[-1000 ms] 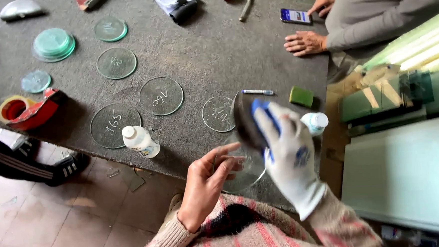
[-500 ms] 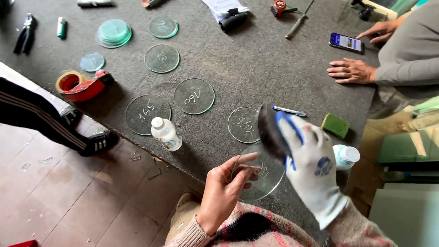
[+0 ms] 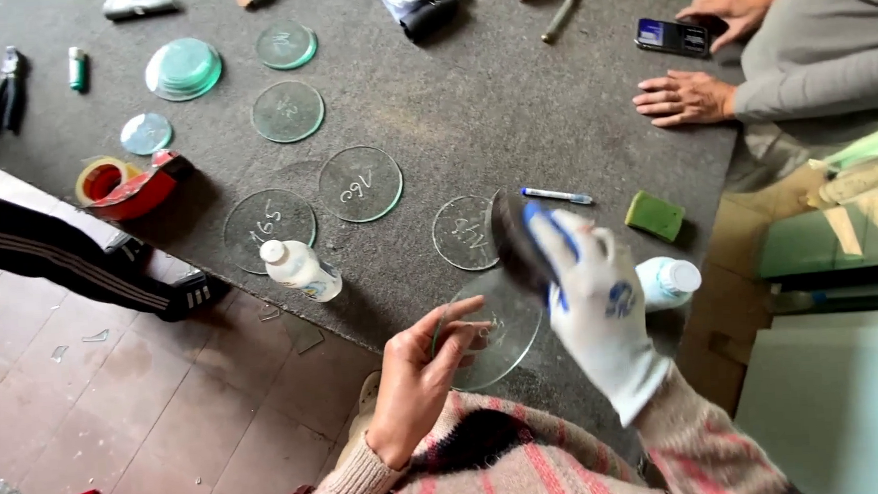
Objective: Manually smoothing the sharp edges of circular glass pieces using an abrasive sanding stone.
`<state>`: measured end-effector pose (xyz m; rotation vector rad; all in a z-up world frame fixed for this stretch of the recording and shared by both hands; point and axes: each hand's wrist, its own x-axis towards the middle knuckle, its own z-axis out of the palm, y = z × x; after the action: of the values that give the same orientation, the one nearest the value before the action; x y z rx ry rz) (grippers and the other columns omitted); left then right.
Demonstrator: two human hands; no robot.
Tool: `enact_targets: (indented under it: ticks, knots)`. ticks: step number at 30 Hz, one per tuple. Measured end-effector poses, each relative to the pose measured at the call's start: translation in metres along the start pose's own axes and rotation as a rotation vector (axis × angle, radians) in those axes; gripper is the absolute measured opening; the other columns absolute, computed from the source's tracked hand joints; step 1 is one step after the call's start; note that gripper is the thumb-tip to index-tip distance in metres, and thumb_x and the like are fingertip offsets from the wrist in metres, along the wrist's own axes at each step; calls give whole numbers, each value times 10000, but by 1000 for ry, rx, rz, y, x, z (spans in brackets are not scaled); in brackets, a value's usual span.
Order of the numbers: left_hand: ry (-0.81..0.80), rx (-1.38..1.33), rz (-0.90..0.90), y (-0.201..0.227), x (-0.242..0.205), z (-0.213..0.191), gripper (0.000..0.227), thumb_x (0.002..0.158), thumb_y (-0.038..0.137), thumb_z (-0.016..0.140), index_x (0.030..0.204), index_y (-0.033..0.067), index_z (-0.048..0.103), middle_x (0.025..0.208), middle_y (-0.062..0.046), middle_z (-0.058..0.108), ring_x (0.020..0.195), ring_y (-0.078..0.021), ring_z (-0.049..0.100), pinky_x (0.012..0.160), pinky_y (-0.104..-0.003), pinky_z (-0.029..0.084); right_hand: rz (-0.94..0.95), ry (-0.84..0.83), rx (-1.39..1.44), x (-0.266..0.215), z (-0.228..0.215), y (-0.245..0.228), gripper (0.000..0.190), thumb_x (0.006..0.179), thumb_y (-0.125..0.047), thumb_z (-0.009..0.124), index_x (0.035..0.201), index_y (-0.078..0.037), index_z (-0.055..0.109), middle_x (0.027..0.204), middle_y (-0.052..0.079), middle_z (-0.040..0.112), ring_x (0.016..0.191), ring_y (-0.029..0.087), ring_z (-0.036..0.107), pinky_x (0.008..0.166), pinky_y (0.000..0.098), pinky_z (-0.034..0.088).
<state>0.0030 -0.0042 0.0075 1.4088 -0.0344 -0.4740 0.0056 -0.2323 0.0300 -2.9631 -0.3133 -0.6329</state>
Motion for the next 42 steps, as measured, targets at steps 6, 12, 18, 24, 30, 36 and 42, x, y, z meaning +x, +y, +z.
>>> enact_targets:
  ticks: [6, 12, 18, 24, 30, 36, 42]
  knots:
    - [-31, 39, 12, -2, -4, 0, 369, 1059, 180, 659, 1403, 104, 767, 1120, -107, 900, 965, -152, 841, 882, -298, 697, -9, -10, 38, -6, -8, -18, 859, 818, 120, 683, 1633, -123, 562, 1538, 124, 636, 1165, 311, 622, 991, 456, 541]
    - [-38, 97, 78, 3, -4, 2, 245, 1070, 170, 662, 1274, 113, 785, 1050, -66, 881, 933, -125, 826, 842, -275, 672, -8, 37, 39, -2, -10, -19, 723, 912, 2, 732, 1611, -106, 585, 1465, 131, 652, 1068, 301, 622, 917, 455, 574]
    - [-28, 46, 65, -2, -12, -1, 392, 1055, 223, 662, 1416, 105, 756, 1158, -103, 900, 981, -143, 838, 876, -289, 694, 37, 18, 127, -4, -4, -10, 768, 929, 120, 662, 1658, -82, 526, 1470, 175, 644, 1111, 334, 624, 1012, 479, 545]
    - [-10, -45, -8, 1, -6, -11, 388, 1051, 188, 665, 1418, 101, 758, 1156, -118, 903, 987, -186, 862, 837, -305, 690, 68, -12, 310, -16, 8, -2, 675, 948, 92, 589, 1608, -49, 557, 1436, 196, 654, 1218, 369, 640, 1132, 500, 521]
    - [-31, -80, -83, 1, -8, -11, 404, 1049, 178, 663, 1433, 91, 754, 1155, -132, 898, 976, -182, 848, 835, -299, 675, 110, -45, 464, -27, 0, -14, 693, 967, 129, 641, 1631, 6, 483, 1478, 235, 636, 1310, 350, 644, 1250, 482, 500]
    - [-47, -66, -73, 7, -3, -8, 400, 1055, 172, 651, 1434, 89, 751, 1162, -141, 896, 986, -188, 852, 826, -302, 677, 129, -23, 459, -25, -10, -7, 659, 991, 126, 570, 1630, -21, 505, 1460, 231, 637, 1312, 393, 636, 1234, 506, 475]
    - [-39, -103, -122, 7, -10, -7, 423, 1039, 180, 661, 1440, 76, 747, 1152, -177, 899, 987, -203, 855, 820, -326, 683, 169, -3, 558, -44, 9, -5, 730, 943, 193, 578, 1641, 8, 469, 1456, 254, 624, 1335, 381, 636, 1275, 482, 467]
